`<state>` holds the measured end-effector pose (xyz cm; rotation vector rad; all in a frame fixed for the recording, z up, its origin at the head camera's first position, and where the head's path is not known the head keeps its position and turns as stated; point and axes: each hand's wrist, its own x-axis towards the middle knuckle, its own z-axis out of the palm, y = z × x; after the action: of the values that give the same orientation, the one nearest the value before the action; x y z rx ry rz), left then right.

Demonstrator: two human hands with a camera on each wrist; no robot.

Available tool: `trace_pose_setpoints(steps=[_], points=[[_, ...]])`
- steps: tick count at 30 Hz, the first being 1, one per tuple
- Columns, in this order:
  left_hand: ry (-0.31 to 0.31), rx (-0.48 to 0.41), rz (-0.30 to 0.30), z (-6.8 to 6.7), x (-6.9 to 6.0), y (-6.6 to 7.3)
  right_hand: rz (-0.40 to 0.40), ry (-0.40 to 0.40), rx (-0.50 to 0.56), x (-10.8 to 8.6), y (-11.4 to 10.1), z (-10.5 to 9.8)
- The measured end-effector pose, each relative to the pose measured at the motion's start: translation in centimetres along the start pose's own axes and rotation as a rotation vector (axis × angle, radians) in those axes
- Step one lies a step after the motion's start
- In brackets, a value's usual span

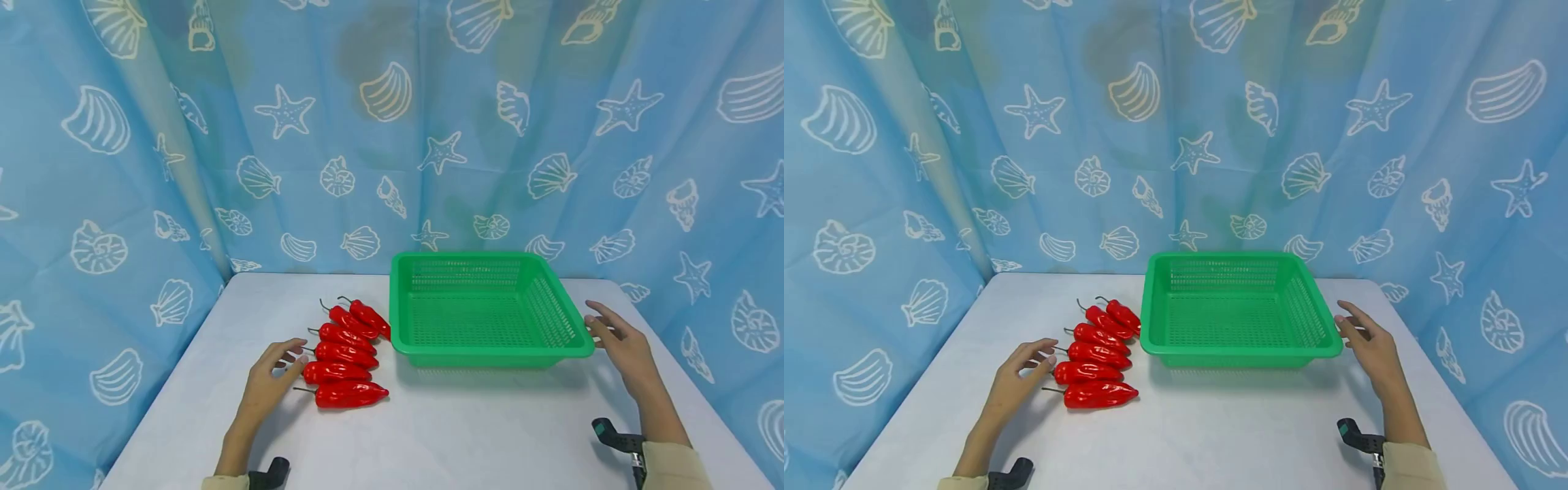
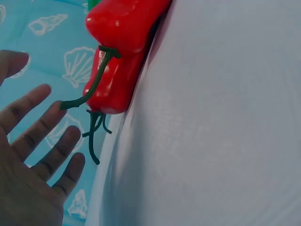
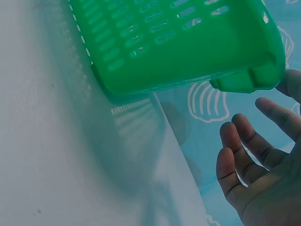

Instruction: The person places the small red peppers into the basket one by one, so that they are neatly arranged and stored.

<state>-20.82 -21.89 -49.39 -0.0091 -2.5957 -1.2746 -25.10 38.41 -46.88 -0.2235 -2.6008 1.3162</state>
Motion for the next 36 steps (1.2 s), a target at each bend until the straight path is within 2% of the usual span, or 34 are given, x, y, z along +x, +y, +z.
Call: trace_pose_setpoints(steps=[5,11,20,28,36], points=[[0.006,-0.007,0.023,0.2,-0.3,-0.1,0.047,0.018,0.049,0.1,0.2,0.7],[-0.018,-0.042,0.066,0.0,-0.7,-0.5,0.045,0.022,0.107,0.5,0.1,1.4],[-0.058,-0.083,0.150,0.0,-1.1,-0.6,0.045,-0.012,0.089,1.2,0.7,1.3],[-0.089,-0.028,0.147,-0.3,-1.1,0.1,0.039,-0.027,0.116,1.9,0.4,1.3],[-0.187,0.021,0.136,0.1,-1.5,0.0,0.053,-0.026,0.127,1.1,0.8,1.2]])
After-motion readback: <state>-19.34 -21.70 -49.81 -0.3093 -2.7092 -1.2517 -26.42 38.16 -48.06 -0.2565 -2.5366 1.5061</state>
